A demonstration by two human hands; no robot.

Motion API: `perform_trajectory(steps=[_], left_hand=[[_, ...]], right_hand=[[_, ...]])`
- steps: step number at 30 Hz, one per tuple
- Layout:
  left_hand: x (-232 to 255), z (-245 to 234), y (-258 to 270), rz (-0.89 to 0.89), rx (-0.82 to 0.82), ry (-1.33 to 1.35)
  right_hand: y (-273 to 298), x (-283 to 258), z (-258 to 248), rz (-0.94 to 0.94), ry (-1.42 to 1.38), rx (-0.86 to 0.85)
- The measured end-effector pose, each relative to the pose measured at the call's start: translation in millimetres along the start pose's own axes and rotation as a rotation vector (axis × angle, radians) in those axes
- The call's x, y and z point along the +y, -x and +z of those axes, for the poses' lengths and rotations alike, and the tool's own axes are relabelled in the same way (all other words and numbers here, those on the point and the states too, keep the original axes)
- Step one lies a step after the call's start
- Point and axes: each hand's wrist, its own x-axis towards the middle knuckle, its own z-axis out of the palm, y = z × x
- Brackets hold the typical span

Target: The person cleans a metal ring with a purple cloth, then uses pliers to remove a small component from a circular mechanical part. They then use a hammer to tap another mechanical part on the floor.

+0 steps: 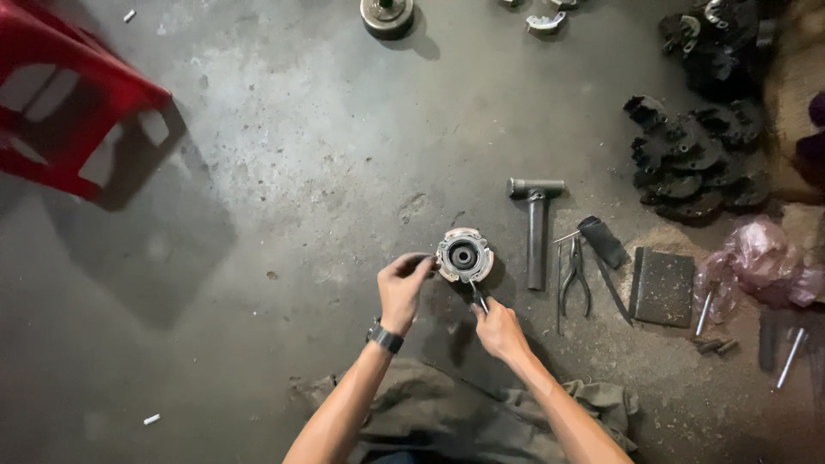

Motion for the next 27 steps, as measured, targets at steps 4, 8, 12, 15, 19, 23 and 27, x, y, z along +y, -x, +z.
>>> perform_trajectory(steps=[4, 8, 12, 15, 19, 23, 27], left_hand=[[67, 33, 53, 0.971, -0.137, -0.699], [99, 44, 88, 1.703, -0.367, -1.078], [114, 50, 100, 1.785, -0.443, -1.130], [108, 54, 100, 1.785, -0.515, -1.108], [87, 66, 99, 1.215, -0.342, -0.884], [59, 60, 85, 0.249, -0.242, -0.307], [47, 52, 76, 0.051, -0.236, -0.229]], right_hand=[[-4, 8, 6, -0.053, -0.012, 0.024], [-3, 6, 4, -0.060, -0.028, 0.033], [-2, 3, 1, -0.045, -0.036, 0.011], [-8, 15, 8, -0.050, -0.026, -0.001], [-8, 15, 9, -0.063, -0.025, 0.017], [-2, 0, -1, 0.001, -0.052, -0.006], [-3, 1, 2, 0.030, -0.034, -0.023]])
